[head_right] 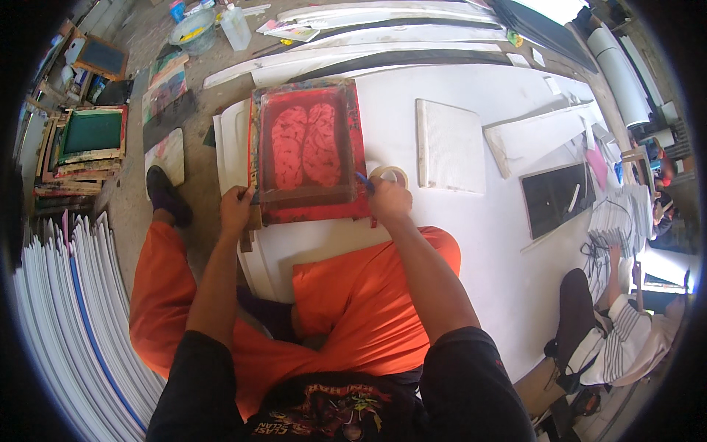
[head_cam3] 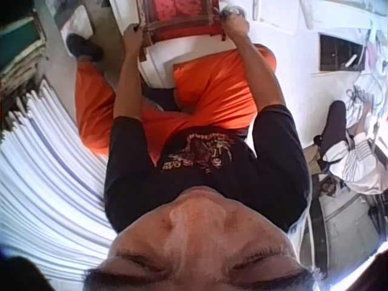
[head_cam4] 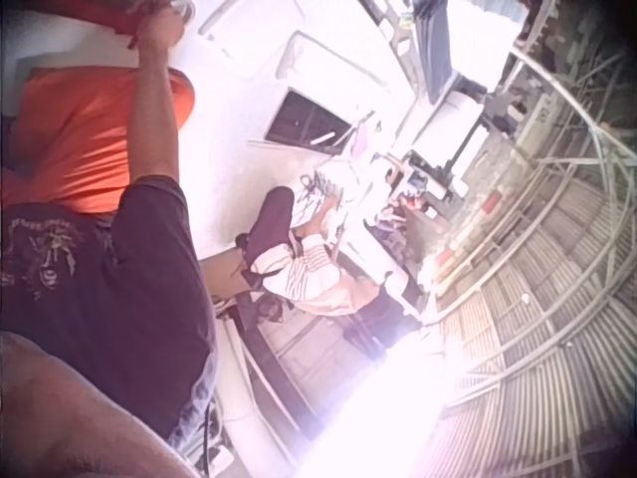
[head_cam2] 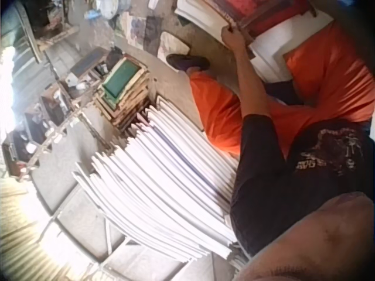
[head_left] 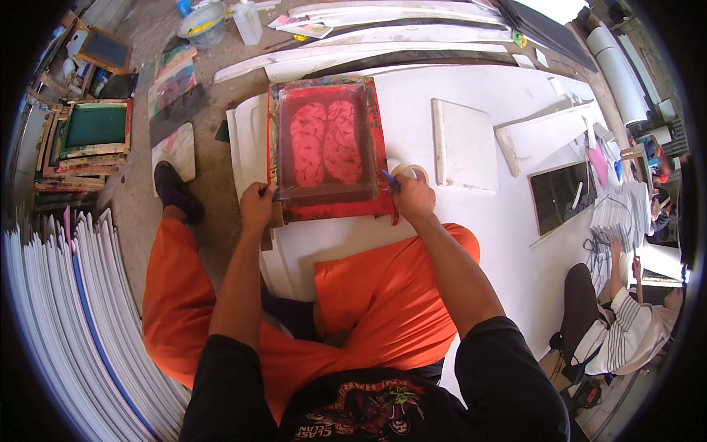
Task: The person sits on the floor and secures a transparent sheet over a red screen printing frame using masking tape. They repeatedly tear pieces of tape and press them along the edges of the frame to hold the sheet in place.
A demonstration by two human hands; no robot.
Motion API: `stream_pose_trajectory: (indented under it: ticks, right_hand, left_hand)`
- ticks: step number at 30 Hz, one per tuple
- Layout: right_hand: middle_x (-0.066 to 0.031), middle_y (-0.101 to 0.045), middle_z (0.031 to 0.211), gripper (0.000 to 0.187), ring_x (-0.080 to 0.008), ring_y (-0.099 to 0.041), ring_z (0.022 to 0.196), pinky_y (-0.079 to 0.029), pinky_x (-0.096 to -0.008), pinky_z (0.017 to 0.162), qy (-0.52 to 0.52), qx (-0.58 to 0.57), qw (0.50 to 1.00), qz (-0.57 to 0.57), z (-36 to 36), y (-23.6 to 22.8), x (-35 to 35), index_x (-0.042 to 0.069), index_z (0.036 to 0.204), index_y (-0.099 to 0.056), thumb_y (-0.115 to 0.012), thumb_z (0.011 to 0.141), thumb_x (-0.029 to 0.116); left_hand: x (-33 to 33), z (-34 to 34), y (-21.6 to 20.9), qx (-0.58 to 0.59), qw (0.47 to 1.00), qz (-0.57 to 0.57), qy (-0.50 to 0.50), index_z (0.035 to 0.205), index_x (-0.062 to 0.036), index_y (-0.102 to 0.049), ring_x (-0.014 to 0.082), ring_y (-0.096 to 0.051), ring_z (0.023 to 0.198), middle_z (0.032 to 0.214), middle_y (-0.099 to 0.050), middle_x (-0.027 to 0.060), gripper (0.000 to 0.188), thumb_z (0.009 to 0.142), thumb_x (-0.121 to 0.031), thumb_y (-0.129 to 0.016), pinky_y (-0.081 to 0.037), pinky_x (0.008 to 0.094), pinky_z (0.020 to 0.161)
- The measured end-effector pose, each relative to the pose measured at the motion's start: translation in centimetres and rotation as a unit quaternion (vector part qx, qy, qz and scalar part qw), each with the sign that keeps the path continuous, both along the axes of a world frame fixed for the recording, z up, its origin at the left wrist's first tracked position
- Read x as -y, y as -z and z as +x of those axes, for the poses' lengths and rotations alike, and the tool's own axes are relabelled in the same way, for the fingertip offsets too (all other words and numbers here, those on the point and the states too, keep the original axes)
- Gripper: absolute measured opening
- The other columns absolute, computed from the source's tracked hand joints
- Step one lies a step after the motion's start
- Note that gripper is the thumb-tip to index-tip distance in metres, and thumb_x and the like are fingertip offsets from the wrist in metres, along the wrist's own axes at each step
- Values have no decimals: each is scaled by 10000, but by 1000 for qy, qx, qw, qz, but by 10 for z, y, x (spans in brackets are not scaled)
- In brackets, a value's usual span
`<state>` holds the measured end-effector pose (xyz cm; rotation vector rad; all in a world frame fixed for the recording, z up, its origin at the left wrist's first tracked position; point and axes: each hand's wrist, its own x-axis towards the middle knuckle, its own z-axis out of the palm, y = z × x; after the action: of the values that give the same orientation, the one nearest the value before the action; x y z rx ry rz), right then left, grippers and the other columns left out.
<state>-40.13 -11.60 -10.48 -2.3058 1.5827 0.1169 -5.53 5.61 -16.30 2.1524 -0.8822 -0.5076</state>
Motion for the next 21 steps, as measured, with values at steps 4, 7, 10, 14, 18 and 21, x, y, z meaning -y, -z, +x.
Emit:
stream_pose_trajectory:
  ticks: [4,7,10,14,18,21]
  right_hand:
    - [-134,-766,936,232,-381,-749,896,-597,-525,802,27,2,1000,-10,-2,1,1,203,1175,-708,-658,990,334]
    - [-169,-760,916,226,-410,-740,858,-587,-536,766,35,77,995,-51,-10,9,2,177,1133,-721,-711,951,311]
    - [-193,-758,925,268,-426,-734,867,-579,-536,759,31,131,990,-52,-25,23,5,157,1135,-720,-759,910,296]
    - [-168,-736,1128,410,-416,-720,1004,-580,-517,858,31,150,987,38,-23,8,9,161,1235,-665,-774,852,261]
    - [-190,-701,1224,562,-392,-692,1125,-561,-486,949,90,193,971,113,-21,-19,8,109,1274,-619,-842,765,196]
    - [-185,-684,1187,626,-374,-683,1130,-555,-470,948,113,190,969,113,-32,-11,11,74,1280,-601,-881,728,162]
  left_hand:
    - [-1,8,4,-8,1000,14,-17,1003,39,-750,219,-684,747,821,-736,142,332,982,-293,-759,-539,375,734]
    - [-7,30,10,-53,998,1,-46,992,49,-741,173,-640,721,778,-705,102,347,991,-297,-753,-516,352,701]
    - [-7,35,0,-66,996,-33,-42,973,51,-728,138,-599,707,759,-674,57,349,997,-296,-752,-491,324,679]
    - [-1,46,-32,-44,997,-71,3,950,38,-714,120,-575,701,765,-656,25,327,997,-282,-758,-473,304,671]
    - [21,28,-104,-58,991,-97,65,954,26,-705,96,-553,716,781,-646,5,283,1005,-248,-747,-461,288,678]
    - [35,15,-148,-63,984,-138,95,962,22,-700,75,-537,742,808,-644,-15,255,1019,-225,-733,-454,271,696]
